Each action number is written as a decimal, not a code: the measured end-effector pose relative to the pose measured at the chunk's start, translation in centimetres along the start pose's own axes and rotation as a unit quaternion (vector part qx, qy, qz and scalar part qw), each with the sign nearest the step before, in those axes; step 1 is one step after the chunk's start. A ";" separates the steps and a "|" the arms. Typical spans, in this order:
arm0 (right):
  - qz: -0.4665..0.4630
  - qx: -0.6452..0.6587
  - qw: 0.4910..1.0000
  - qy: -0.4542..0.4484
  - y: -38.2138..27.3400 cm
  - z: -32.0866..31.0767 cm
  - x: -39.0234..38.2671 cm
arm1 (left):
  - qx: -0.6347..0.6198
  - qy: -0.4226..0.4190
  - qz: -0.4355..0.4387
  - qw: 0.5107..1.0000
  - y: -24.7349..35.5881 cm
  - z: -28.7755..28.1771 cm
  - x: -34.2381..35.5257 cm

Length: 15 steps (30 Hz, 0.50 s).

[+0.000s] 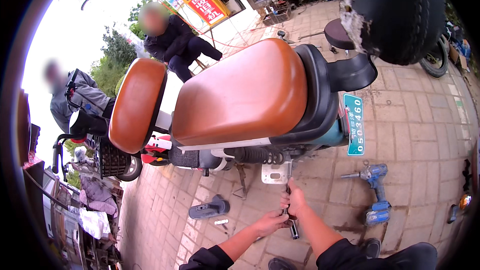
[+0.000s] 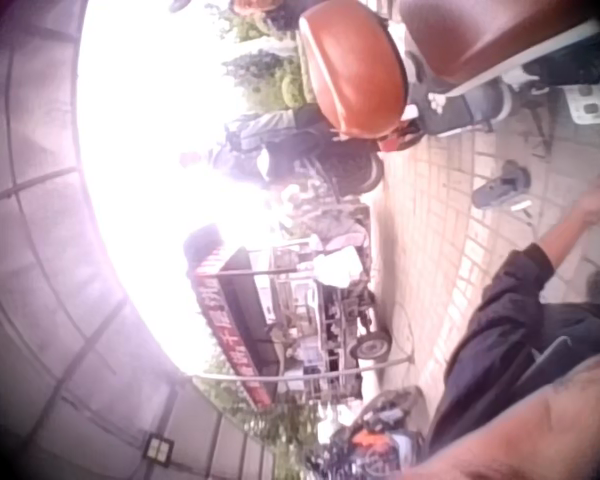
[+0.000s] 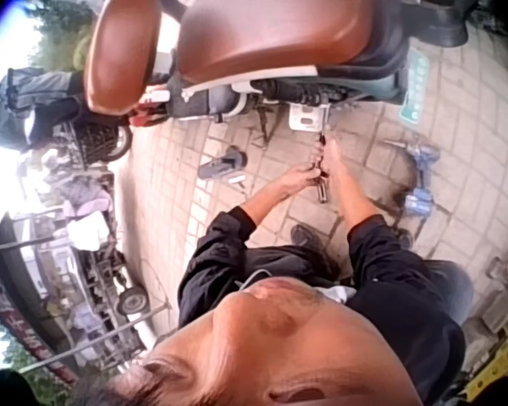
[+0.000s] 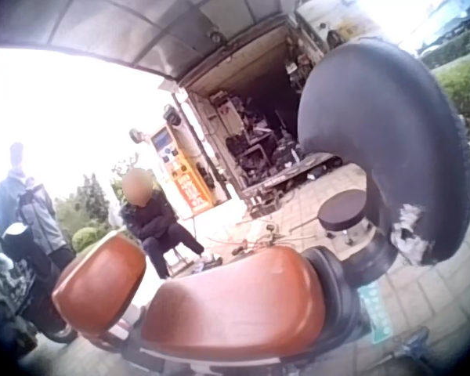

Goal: The person uses a socket wrench and a cordless impact driver to remove bolts from the rear of a scooter. They then remove a plastic cover and reattach it, securing it with a screwdriver.

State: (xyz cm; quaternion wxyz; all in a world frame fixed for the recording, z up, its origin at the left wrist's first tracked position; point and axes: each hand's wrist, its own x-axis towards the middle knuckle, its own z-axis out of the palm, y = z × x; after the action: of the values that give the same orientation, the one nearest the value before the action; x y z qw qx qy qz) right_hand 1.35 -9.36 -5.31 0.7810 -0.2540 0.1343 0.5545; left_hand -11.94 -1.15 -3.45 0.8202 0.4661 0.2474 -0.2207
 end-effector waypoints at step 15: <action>-0.117 -0.162 0.962 0.187 1.4 2.2 -0.5 | 0.321 0.213 -0.001 0.923 -0.9 -0.1 1.2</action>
State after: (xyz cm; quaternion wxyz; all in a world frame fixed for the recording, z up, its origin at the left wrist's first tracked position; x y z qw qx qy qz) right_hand -0.32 -8.23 -3.60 0.7498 -0.4900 0.1562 0.4163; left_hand -11.57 -1.65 -4.84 0.5542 0.7405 0.3324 -0.1842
